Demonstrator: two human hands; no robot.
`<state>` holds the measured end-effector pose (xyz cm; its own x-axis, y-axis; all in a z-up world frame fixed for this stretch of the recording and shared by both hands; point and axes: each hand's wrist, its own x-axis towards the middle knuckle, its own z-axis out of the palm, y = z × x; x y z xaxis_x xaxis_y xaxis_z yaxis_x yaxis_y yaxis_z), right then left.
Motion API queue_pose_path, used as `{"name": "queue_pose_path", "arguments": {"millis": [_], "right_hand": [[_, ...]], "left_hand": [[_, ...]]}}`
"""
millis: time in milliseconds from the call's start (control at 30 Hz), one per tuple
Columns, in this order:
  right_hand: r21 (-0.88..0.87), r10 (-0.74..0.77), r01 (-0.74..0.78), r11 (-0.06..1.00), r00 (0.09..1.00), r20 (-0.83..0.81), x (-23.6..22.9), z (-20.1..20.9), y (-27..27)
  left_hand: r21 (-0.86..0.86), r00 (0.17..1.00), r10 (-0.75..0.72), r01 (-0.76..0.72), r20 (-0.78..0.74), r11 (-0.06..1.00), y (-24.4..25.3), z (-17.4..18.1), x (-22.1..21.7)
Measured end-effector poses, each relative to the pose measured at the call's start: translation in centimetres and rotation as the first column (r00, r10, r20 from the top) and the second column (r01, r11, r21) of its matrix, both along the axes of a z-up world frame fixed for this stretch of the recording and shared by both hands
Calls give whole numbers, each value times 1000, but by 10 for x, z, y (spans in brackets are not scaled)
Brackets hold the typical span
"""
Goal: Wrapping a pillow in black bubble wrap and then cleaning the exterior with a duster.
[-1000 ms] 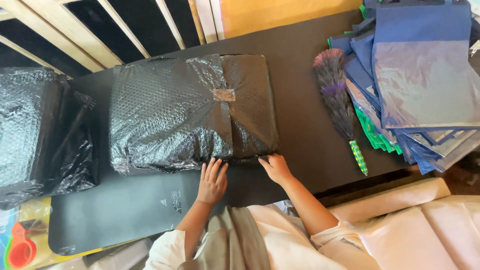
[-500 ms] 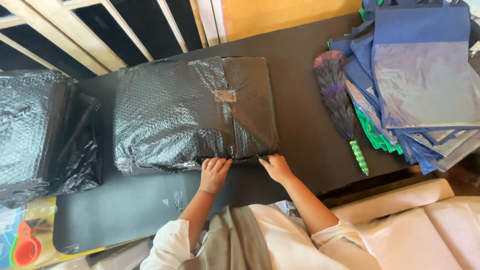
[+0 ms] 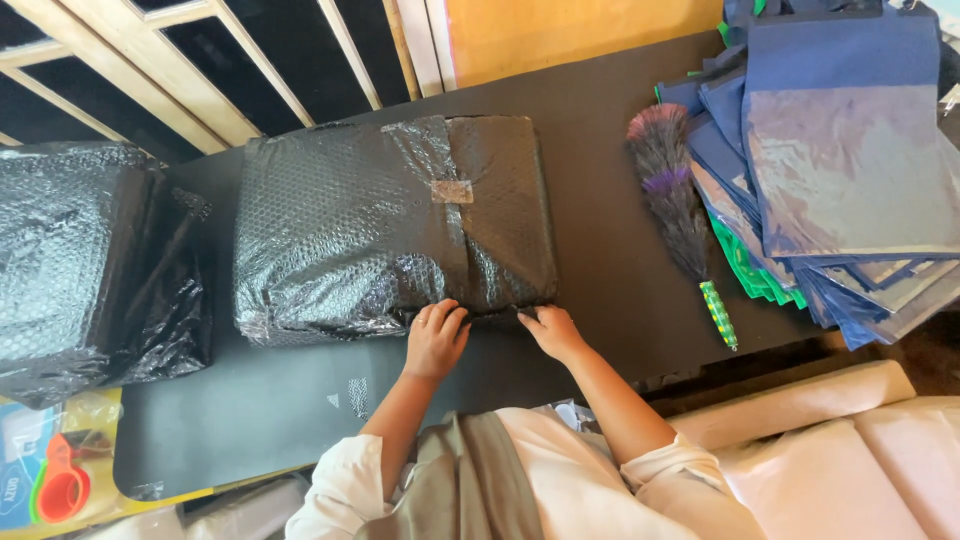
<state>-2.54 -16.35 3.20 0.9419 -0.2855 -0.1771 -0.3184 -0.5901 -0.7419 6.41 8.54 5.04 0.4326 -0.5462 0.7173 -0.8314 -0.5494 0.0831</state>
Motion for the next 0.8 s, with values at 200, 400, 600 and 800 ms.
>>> {"name": "queue_pose_path", "arguments": {"millis": [200,400,600,800], "right_hand": [[66,-36,39,997,998,-46,0,2,0],[-85,-90,112,990,970,227,-4,-5,12],[-190,-220,433,881,731,645,-16,-54,25],[72,-398,409,910,810,430,-25,-45,24]], "left_hand": [[57,998,-17,20,-57,998,-13,10,1],[75,971,-56,75,-231,994,-15,-2,21],[39,922,-66,87,-381,995,-15,-8,27],[66,875,-57,100,-481,993,-16,10,25]]}}
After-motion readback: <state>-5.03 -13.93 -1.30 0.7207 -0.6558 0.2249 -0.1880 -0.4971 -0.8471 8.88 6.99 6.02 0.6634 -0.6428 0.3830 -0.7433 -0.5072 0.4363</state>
